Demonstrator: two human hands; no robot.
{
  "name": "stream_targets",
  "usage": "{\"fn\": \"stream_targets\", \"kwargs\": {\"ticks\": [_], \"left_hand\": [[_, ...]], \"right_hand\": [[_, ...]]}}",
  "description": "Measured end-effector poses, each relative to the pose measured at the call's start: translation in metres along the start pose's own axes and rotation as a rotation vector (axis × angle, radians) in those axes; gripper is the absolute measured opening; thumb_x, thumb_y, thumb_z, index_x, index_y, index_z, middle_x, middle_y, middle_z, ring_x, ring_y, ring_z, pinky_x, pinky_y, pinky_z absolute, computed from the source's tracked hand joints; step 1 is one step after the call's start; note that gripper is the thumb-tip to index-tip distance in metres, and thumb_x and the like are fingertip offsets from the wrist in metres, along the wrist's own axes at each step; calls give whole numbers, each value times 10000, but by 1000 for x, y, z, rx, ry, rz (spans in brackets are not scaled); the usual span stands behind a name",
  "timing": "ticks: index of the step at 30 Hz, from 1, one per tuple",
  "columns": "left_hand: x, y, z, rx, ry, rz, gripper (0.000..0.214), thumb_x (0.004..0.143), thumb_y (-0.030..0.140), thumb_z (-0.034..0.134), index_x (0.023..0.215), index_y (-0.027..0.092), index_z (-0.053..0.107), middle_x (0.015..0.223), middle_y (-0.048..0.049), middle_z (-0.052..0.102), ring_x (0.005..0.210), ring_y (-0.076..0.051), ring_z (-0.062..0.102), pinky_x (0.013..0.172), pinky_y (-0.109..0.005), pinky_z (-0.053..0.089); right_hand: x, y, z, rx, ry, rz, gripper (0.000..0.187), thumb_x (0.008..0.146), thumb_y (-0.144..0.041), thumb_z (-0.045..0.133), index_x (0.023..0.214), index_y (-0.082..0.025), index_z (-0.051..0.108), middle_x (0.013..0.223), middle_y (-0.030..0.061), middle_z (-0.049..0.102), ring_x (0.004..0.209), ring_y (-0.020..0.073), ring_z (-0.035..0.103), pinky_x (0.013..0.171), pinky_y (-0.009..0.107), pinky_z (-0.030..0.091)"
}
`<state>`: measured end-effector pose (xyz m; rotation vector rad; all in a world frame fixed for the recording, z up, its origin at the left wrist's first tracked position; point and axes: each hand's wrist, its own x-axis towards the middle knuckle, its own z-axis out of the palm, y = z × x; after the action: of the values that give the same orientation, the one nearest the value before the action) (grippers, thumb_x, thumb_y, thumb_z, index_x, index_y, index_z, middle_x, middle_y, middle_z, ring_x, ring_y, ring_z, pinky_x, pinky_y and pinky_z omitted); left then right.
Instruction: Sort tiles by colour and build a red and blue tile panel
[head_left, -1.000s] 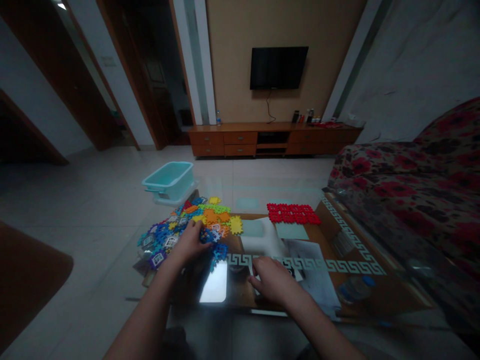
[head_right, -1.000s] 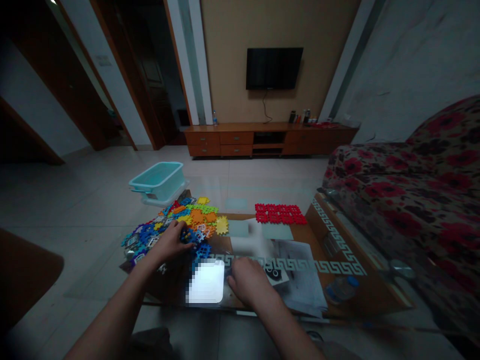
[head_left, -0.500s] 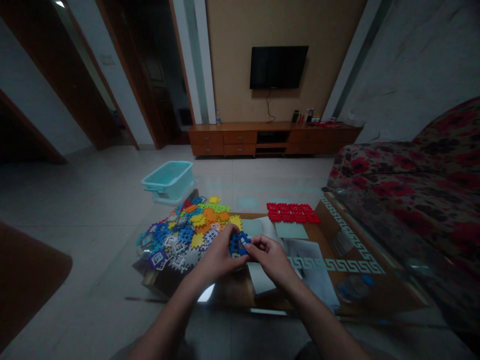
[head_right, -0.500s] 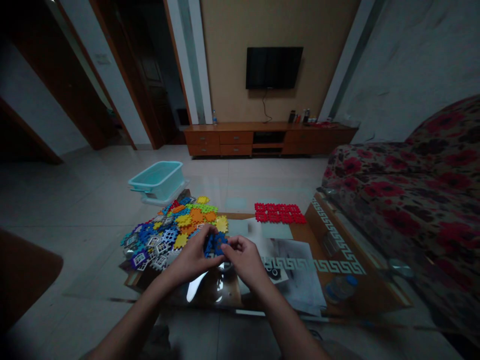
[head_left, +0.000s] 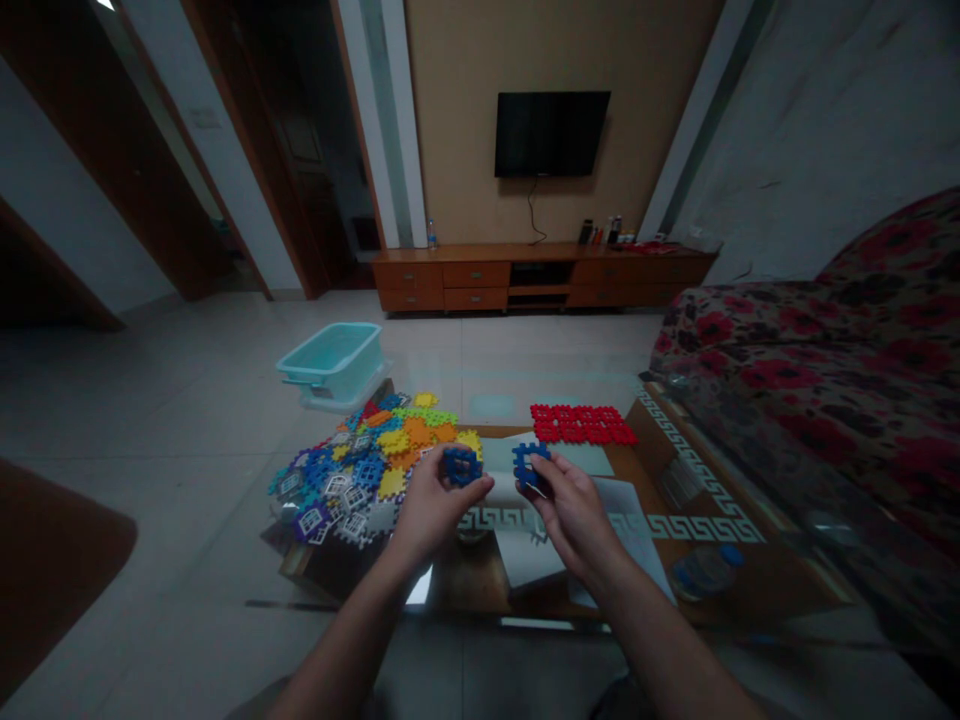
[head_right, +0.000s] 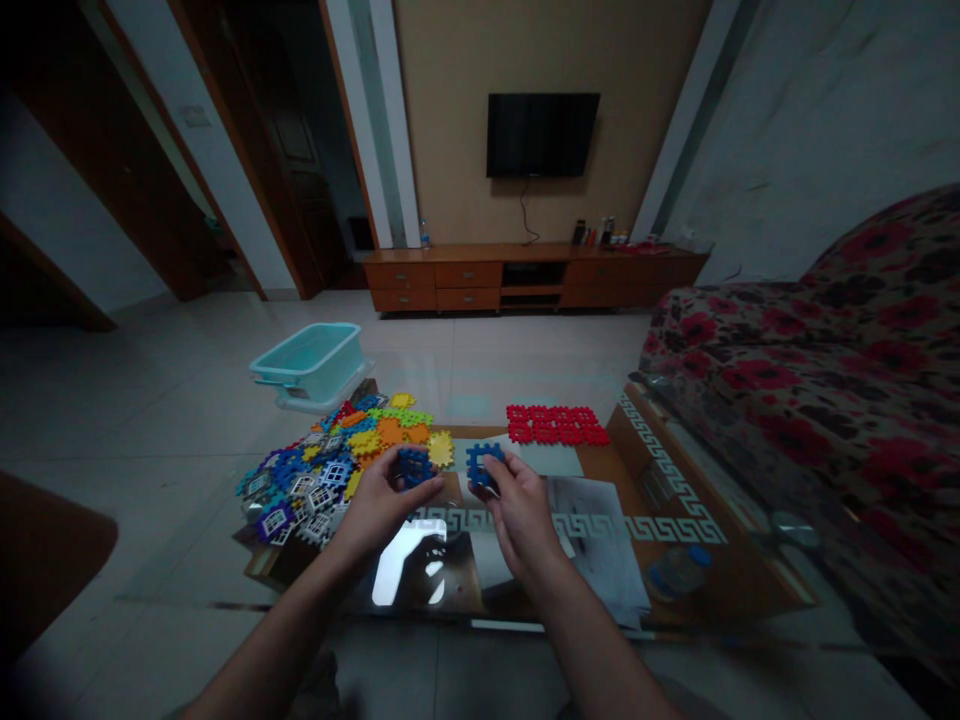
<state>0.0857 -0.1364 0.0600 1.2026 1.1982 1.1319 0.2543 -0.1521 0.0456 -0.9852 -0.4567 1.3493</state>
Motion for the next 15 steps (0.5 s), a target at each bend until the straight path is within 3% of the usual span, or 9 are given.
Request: {"fn": "stream_targets", "kwargs": {"ticks": [5,11,15], "left_hand": [[-1,1,3,-115,-104,-119,400,675,359,854,901,163,589,818,-80,731,703,-223,737,593,-310,591],[2,-12,8,-371,-149,-162,348,802,372,773,986,183,547,907,-99,751,805,-197,751,811,-342,609],[1,-19,8,-422,-172,-198,353,823,325,746,1074,216,523,928,-87,739,868,-204,748,860,-347,589]], "right_hand": [[2,1,-1,59,-16,-23,393,598,-348,918,851,-158,685,829,17,712,809,151,670,765,275,576],[0,0,-2,38,-114,8,421,655,-378,895,945,-151,690,931,65,747,893,179,706,801,286,590],[0,-1,-2,31,-116,28,416,679,-379,881,967,-153,683,948,63,742,872,170,709,802,280,595]]}}
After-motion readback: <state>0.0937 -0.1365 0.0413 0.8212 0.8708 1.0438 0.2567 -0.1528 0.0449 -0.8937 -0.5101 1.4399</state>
